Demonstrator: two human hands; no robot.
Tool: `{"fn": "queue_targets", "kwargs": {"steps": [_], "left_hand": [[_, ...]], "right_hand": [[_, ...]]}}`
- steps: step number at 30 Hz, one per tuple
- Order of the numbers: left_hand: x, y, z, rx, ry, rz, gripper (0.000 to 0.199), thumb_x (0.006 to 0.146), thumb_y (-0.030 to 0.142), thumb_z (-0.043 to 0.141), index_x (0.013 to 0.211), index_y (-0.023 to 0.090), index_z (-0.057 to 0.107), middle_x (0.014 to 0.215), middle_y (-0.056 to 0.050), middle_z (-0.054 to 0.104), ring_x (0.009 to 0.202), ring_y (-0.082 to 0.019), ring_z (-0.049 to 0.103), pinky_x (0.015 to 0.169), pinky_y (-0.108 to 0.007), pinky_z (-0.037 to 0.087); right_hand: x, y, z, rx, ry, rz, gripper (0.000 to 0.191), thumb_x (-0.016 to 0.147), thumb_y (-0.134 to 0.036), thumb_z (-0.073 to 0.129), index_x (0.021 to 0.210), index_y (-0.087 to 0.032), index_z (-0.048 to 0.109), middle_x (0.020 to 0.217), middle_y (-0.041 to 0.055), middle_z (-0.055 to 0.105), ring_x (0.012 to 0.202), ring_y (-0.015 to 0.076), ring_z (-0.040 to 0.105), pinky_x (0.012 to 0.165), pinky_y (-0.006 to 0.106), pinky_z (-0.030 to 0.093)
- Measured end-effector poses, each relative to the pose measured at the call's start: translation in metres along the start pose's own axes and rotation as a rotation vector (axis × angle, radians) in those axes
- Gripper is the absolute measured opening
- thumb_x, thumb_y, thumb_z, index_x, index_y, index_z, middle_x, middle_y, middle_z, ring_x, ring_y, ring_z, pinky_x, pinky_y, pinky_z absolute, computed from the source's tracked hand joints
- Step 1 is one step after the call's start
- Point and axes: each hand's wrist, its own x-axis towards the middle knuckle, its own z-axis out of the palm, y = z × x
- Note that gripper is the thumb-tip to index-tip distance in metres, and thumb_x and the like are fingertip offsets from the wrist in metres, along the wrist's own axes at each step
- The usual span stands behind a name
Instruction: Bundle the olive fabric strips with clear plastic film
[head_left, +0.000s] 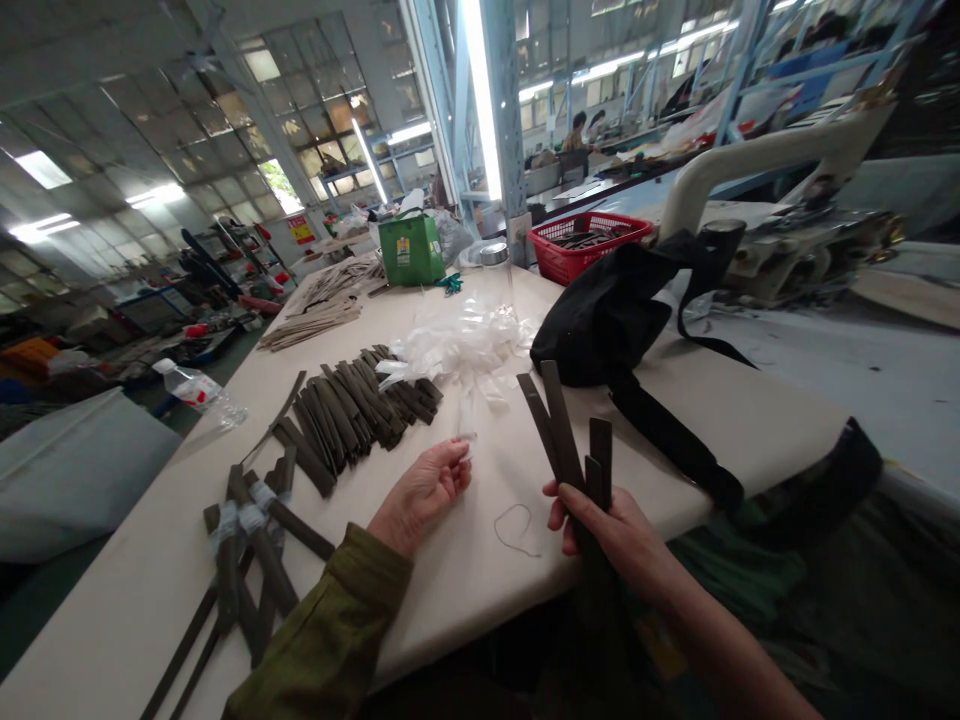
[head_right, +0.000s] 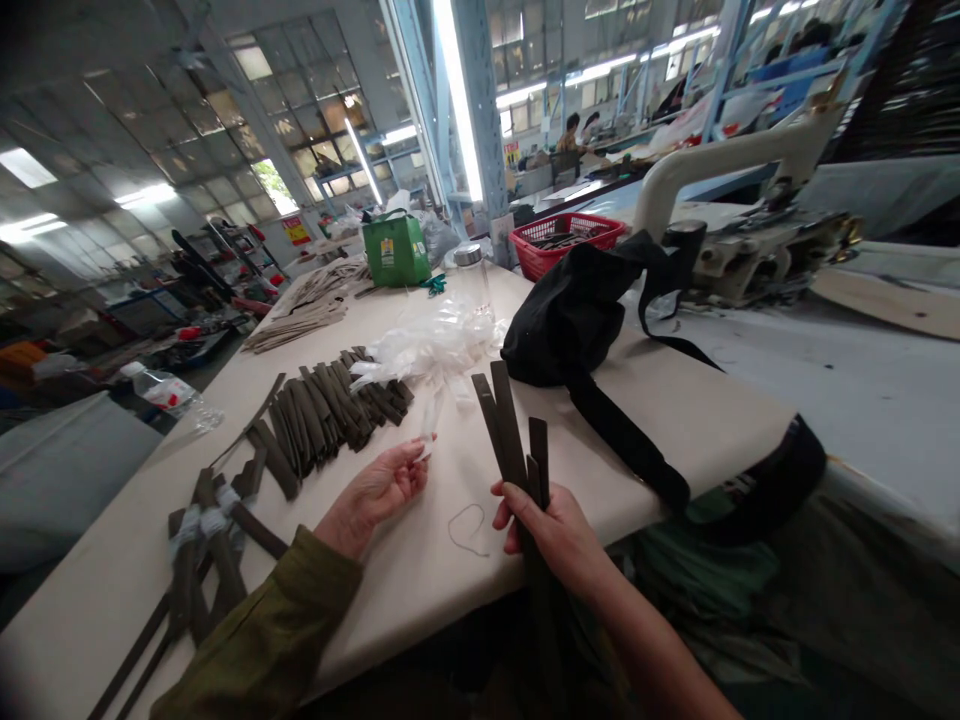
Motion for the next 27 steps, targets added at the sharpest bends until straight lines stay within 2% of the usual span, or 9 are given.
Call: {"fn": "queue_targets", "kwargs": {"steps": [3,5,7,11,16,18,21,24,27], "left_hand": [[-0.016,-0.013,0.004,-0.063,-0.036,-0.069,0.010,0.071,0.007,0.070,0.080,0.010,0.067,0.063,0.000,0.061,0.048,-0.004,0.054,0.049,-0.014,0.048],[-0.026,-0.021,0.007,-0.051,-0.068,-0.063,0.010,0.069,0.011,0.074,0.077,0.011,0.069,0.063,-0.001,0.062,0.051,-0.006,0.056,0.050,-0.016,0.049],[-0.035,-0.027,0.011,0.023,-0.107,-0.015,0.015,0.066,0.018,0.079,0.076,0.011,0.070,0.067,-0.002,0.065,0.055,-0.008,0.059,0.053,-0.018,0.050],[-0.051,-0.038,0.019,0.204,-0.166,0.091,0.024,0.067,0.032,0.079,0.077,0.012,0.072,0.073,-0.005,0.068,0.061,-0.010,0.060,0.060,-0.020,0.049],[-0.063,-0.050,0.024,0.361,-0.228,0.215,0.025,0.072,0.036,0.074,0.077,0.012,0.074,0.071,-0.006,0.068,0.061,-0.010,0.056,0.062,-0.022,0.045],[-0.064,-0.055,0.024,0.412,-0.227,0.243,0.024,0.073,0.036,0.072,0.073,0.012,0.074,0.068,-0.006,0.068,0.059,-0.011,0.056,0.061,-0.023,0.044],[-0.065,-0.059,0.024,0.477,-0.230,0.279,0.022,0.074,0.035,0.070,0.075,0.014,0.076,0.075,-0.009,0.072,0.064,-0.015,0.061,0.065,-0.026,0.045],[-0.065,-0.059,0.023,0.444,-0.195,0.312,0.020,0.073,0.034,0.071,0.074,0.014,0.076,0.074,-0.009,0.073,0.067,-0.016,0.061,0.067,-0.026,0.045],[-0.064,-0.055,0.019,0.275,-0.095,0.322,0.019,0.070,0.033,0.075,0.072,0.013,0.074,0.071,-0.006,0.071,0.065,-0.013,0.060,0.067,-0.024,0.045]], "right_hand": [[-0.001,-0.001,0.000,0.026,-0.009,0.004,0.047,0.084,-0.059,0.053,0.094,-0.014,0.066,0.062,0.0008,0.063,0.049,0.0114,0.054,0.044,0.021,0.038],[-0.001,-0.002,0.000,0.054,-0.002,0.000,0.045,0.084,-0.058,0.054,0.095,-0.016,0.066,0.068,0.0014,0.065,0.048,0.0107,0.054,0.042,0.020,0.038],[0.001,-0.006,0.002,0.036,0.014,0.006,0.045,0.084,-0.058,0.053,0.092,-0.016,0.067,0.064,0.0009,0.064,0.044,0.0100,0.051,0.039,0.019,0.036],[0.008,-0.018,0.012,-0.082,0.013,0.005,0.043,0.084,-0.055,0.055,0.084,-0.014,0.068,0.040,-0.0035,0.051,0.036,0.0096,0.045,0.037,0.019,0.033],[0.018,-0.031,0.028,-0.036,-0.074,-0.104,0.030,0.072,-0.043,0.068,0.079,-0.014,0.063,0.052,-0.0038,0.057,0.038,0.0094,0.051,0.037,0.019,0.037],[0.019,-0.034,0.033,-0.051,-0.086,-0.134,0.024,0.073,-0.038,0.067,0.075,-0.015,0.060,0.055,-0.0037,0.056,0.040,0.0095,0.052,0.038,0.019,0.038],[0.018,-0.037,0.037,-0.141,-0.047,-0.194,0.019,0.076,-0.034,0.064,0.072,-0.017,0.056,0.053,-0.0046,0.055,0.042,0.0100,0.053,0.040,0.019,0.040],[0.012,-0.040,0.036,-0.237,-0.007,-0.252,0.023,0.082,-0.038,0.059,0.074,-0.017,0.056,0.053,-0.0038,0.056,0.041,0.0109,0.055,0.040,0.019,0.040],[-0.004,-0.042,0.029,-0.303,0.010,-0.291,0.034,0.089,-0.047,0.049,0.088,-0.015,0.062,0.075,0.0028,0.067,0.041,0.0098,0.056,0.042,0.021,0.042]]}}
